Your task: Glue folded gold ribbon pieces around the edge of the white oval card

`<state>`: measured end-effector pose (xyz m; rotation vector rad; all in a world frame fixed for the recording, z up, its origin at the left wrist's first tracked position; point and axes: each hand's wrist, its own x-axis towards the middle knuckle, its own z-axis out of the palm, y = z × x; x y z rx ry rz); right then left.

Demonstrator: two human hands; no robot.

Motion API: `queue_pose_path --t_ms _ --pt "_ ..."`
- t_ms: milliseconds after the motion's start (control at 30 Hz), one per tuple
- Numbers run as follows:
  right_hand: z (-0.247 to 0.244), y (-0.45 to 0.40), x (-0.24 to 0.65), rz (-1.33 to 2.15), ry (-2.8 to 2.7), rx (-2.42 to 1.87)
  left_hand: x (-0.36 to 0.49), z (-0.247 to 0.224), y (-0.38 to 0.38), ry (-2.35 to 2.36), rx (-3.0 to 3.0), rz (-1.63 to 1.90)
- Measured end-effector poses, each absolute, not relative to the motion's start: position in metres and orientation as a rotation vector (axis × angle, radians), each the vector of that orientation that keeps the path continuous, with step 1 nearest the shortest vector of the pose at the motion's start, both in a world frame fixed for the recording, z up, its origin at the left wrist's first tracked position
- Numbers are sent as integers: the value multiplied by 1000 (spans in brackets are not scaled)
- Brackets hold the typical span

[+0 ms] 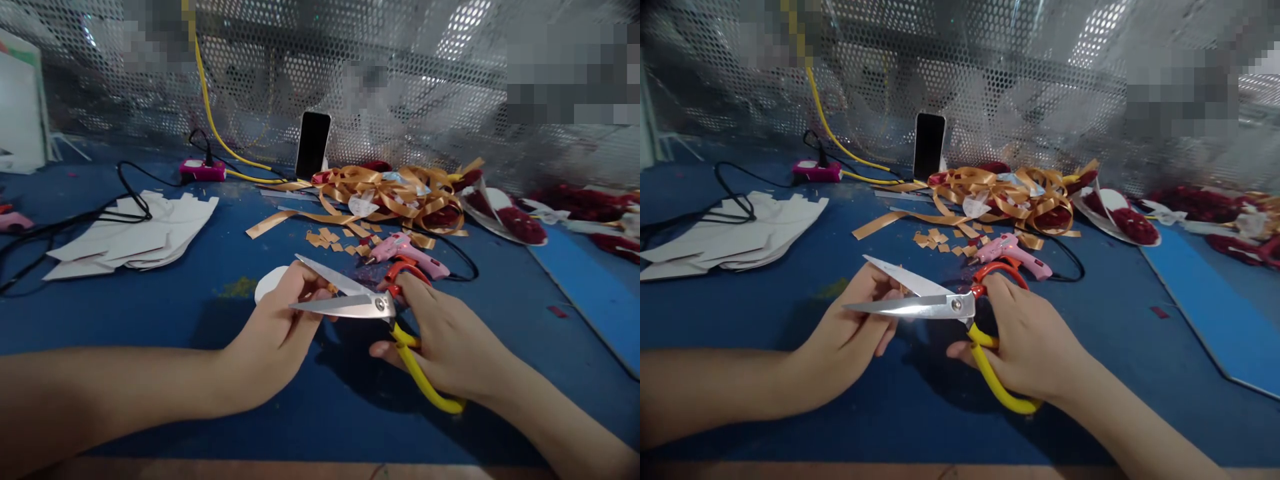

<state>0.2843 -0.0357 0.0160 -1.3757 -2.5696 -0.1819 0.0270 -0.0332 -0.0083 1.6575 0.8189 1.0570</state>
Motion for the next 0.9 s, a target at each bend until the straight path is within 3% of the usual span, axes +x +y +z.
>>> queue_pose_path --t_ms 900 --pt "15 -37 289 159 -2503 -1643 25 -9 -32 884 1677 1003"
